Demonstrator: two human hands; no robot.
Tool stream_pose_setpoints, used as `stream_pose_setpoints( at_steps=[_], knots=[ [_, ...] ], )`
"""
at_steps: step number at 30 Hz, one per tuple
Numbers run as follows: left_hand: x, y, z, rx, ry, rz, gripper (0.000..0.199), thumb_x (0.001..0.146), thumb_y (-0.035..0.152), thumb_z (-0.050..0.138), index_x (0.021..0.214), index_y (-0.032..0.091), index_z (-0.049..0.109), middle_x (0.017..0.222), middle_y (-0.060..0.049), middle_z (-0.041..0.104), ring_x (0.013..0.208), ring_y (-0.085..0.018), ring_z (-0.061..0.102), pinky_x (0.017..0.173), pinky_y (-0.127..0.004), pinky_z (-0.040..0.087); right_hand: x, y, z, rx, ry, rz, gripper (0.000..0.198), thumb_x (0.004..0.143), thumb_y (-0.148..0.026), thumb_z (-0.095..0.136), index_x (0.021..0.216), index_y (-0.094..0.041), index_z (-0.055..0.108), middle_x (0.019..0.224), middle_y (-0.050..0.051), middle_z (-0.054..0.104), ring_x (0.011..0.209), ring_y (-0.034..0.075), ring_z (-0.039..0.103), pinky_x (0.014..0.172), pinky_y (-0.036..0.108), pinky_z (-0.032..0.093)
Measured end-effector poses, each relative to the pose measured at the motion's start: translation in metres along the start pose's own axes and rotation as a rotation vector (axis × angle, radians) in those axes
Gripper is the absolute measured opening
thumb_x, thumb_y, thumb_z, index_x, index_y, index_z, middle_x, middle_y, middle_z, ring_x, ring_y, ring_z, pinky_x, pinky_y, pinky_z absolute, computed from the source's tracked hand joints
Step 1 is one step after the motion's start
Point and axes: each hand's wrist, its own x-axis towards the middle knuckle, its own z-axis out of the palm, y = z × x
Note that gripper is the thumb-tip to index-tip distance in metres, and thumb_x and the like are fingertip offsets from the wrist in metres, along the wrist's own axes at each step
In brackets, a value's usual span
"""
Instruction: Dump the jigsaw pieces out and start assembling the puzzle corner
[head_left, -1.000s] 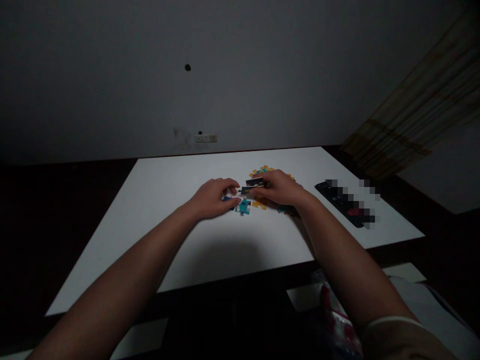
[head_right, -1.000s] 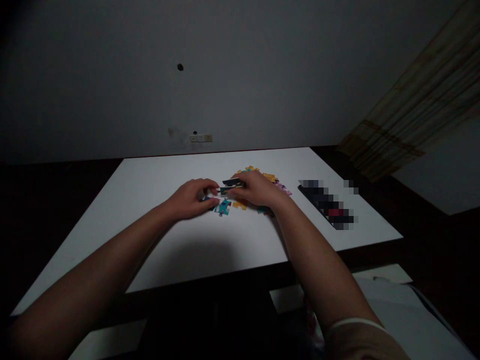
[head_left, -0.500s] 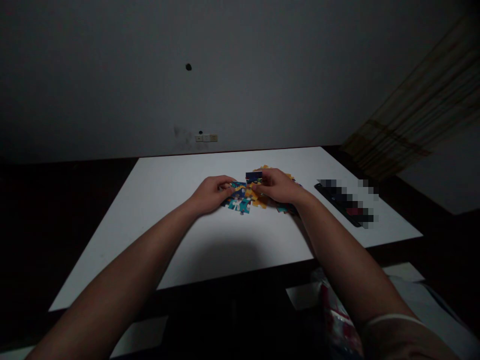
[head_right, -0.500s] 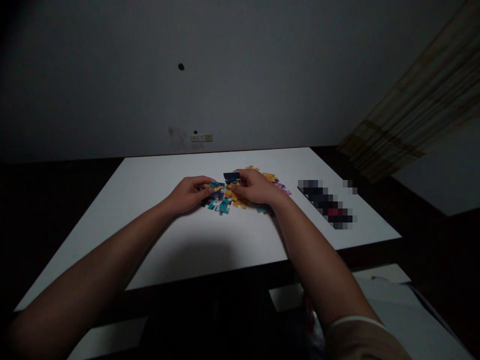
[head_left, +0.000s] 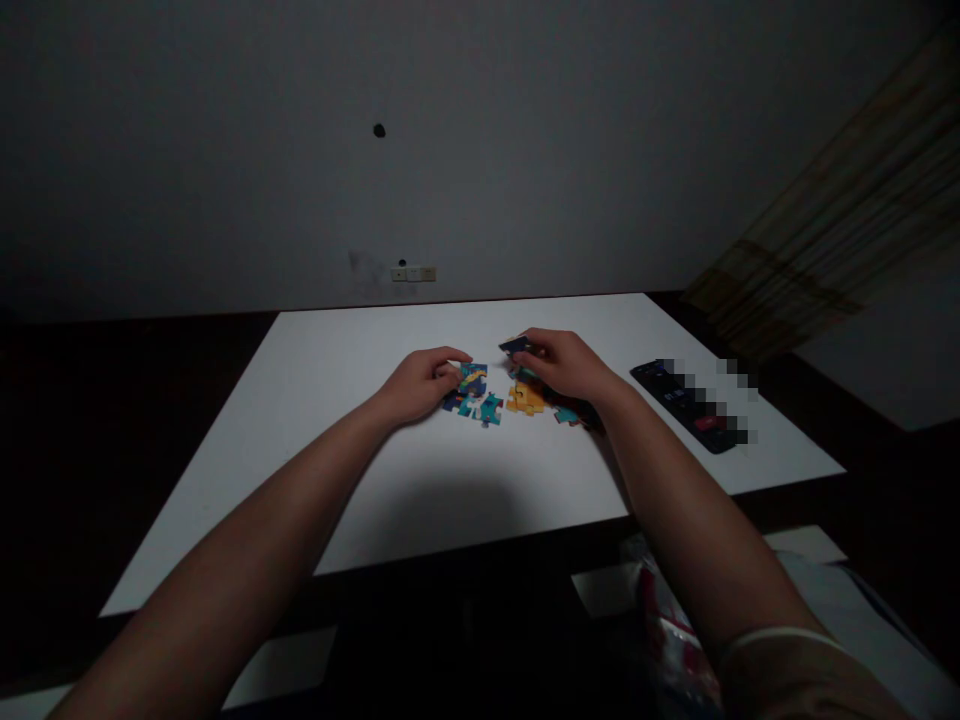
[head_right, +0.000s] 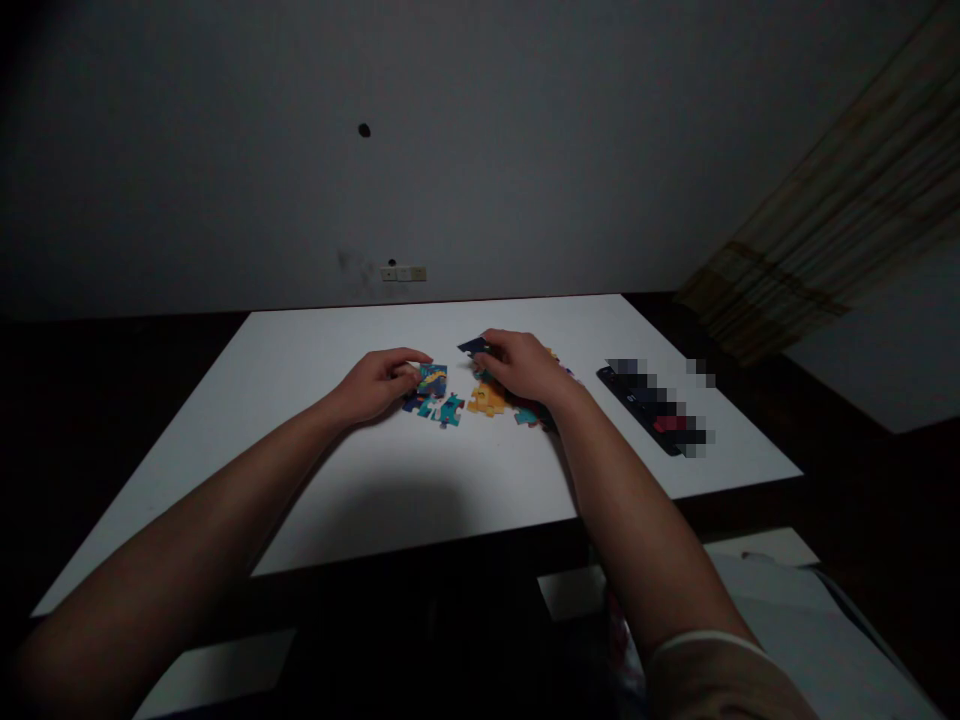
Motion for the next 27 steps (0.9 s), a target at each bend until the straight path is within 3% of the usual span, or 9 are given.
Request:
stream_pose_setpoints(
  at_steps=[2, 7, 16, 27],
  knots=[
    [-0.001, 0.002, 0.001, 0.037, -0.004, 0.010, 0.032, 0.083, 0.025, 0.050, 0.113, 0.019, 0.061, 0.075, -0.001, 0.063, 0.066, -0.014, 0.053, 0.062, -0.027, 0.042, 0.001, -0.001, 0.001, 0.022, 0.024, -0.054, 0.024, 0.084, -0.020, 0.054, 0.101, -0.028, 0.069, 0.100, 0.004, 0.069, 0.094, 0.021, 0.062, 0.085, 0.037, 0.047],
    [-0.001, 0.002, 0.002, 0.119, 0.000, 0.044, 0.028, 0.082, 0.026, 0.052, 0.107, 0.020, 0.064, 0.083, -0.002, 0.066, 0.074, -0.015, 0.057, 0.069, -0.028, 0.045, 0.004, 0.002, 0.005, 0.105, -0.069, -0.191, 0.026, 0.080, -0.013, 0.054, 0.086, -0.030, 0.073, 0.099, 0.000, 0.069, 0.097, 0.017, 0.063, 0.093, 0.034, 0.045],
    [-0.002, 0.003, 0.003, 0.135, -0.031, 0.061, 0.025, 0.081, 0.026, 0.053, 0.103, 0.020, 0.064, 0.080, -0.002, 0.067, 0.073, -0.015, 0.058, 0.072, -0.029, 0.045, 0.002, -0.005, 0.006, 0.170, -0.061, -0.102, 0.015, 0.078, -0.018, 0.058, 0.078, -0.027, 0.070, 0.100, 0.001, 0.069, 0.097, 0.019, 0.063, 0.091, 0.036, 0.047],
    [-0.005, 0.010, 0.009, 0.113, -0.077, 0.082, 0.025, 0.082, 0.027, 0.054, 0.103, 0.019, 0.064, 0.082, -0.003, 0.068, 0.074, -0.015, 0.060, 0.073, -0.031, 0.047, 0.001, -0.007, 0.006, 0.275, -0.099, 0.025, 0.017, 0.082, -0.029, 0.059, 0.095, -0.023, 0.068, 0.082, 0.002, 0.067, 0.072, 0.016, 0.060, 0.066, 0.029, 0.049]
  ],
)
